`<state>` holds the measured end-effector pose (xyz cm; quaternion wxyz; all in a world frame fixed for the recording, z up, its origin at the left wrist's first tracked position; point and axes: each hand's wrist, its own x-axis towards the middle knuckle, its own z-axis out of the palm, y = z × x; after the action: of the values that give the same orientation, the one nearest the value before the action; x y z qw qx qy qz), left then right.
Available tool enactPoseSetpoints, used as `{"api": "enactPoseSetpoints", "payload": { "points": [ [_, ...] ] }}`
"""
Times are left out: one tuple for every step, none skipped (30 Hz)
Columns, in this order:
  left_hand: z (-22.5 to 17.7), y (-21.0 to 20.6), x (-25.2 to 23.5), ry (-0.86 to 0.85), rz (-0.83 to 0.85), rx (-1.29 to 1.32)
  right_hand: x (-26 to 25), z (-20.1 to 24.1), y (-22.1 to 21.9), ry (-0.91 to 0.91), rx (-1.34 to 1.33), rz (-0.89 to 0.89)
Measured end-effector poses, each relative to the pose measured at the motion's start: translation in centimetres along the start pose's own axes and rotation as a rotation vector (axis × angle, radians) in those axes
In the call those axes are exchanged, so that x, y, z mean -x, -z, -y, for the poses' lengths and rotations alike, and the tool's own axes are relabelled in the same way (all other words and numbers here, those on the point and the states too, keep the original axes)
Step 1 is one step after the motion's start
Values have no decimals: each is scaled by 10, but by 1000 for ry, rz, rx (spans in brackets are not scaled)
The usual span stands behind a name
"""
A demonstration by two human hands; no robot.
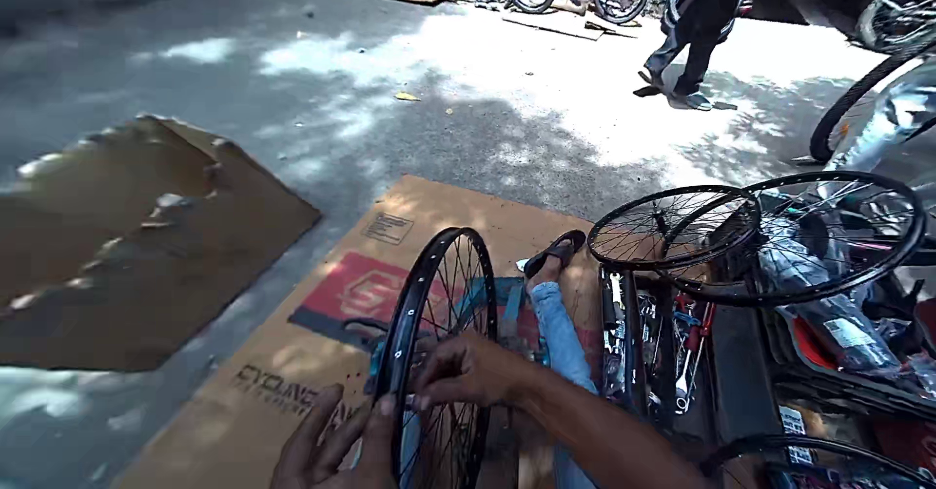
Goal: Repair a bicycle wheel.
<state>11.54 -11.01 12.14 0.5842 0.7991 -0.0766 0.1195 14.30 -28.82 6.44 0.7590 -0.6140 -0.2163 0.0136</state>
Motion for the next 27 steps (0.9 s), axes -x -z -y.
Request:
{"api": "enactPoseSetpoints", "payload": {
  "points": [
    [0, 0, 0, 20, -16, -12, 3, -4, -7, 25, 10, -46],
    [1, -1, -1, 23, -26, -20, 8, -9, -16, 69, 23, -120],
    [3, -2, -4, 29, -24, -12, 12, -17, -29, 146, 37, -238],
    [4, -3, -8, 45, -3, 5, 14, -25, -44, 242, 65, -386],
    [3, -4, -12, 70, 31, 21, 14, -34, -60, 327, 111, -544],
    [1, -4, -15, 95, 71, 24, 12, -41, -74, 383, 157, -685],
    [-1, -3, -18, 116, 114, 22, 10, -46, -85, 415, 210, -790],
    [-2, -2, -20, 135, 145, 19, 8, -49, -90, 430, 262, -841],
    [-2, 1, -22, 150, 168, 15, 7, -49, -90, 435, 306, -839],
    [0, 2, -23, 149, 179, 20, 8, -48, -86, 444, 348, -794],
    [1, 4, -22, 140, 190, 24, 9, -48, -78, 460, 383, -734],
    [2, 3, -20, 118, 191, 25, 10, -45, -67, 466, 422, -660],
    [2, 0, -19, 94, 180, 24, 11, -40, -54, 465, 475, -579],
    [1, -2, -16, 75, 174, 23, 15, -32, -44, 441, 536, -505],
    [0, -5, -12, 67, 179, 21, 20, -23, -34, 398, 614, -429],
    [-2, -7, -10, 55, 192, 15, 25, -14, -23, 359, 705, -355],
    [-4, -8, -9, 38, 216, 5, 30, -8, -13, 328, 773, -300],
    [-6, -9, -9, 21, 234, -25, 35, -4, -6, 305, 802, -278],
    [-7, -7, -7, 2, 247, -93, 42, -3, -3, 278, 789, -292],
    [-7, -3, -5, -23, 255, -185, 51, -4, -3, 246, 744, -327],
    [-5, 1, -4, -53, 252, -282, 60, -7, -3, 223, 695, -378],
    [-2, 6, -1, -77, 248, -367, 70, -12, -5, 200, 645, -433],
    [1, 12, 4, -110, 249, -440, 82, -19, -8, 159, 602, -488],
    [6, 20, 14, -148, 252, -486, 95, -26, -12, 109, 561, -540],
    [13, 28, 29, -193, 244, -511, 109, -34, -18, 53, 527, -591],
    [22, 37, 49, -233, 230, -544, 121, -39, -26, -19, 500, -635],
    [34, 48, 71, -249, 220, -584, 132, -44, -32, -81, 467, -667]
  ]
}}
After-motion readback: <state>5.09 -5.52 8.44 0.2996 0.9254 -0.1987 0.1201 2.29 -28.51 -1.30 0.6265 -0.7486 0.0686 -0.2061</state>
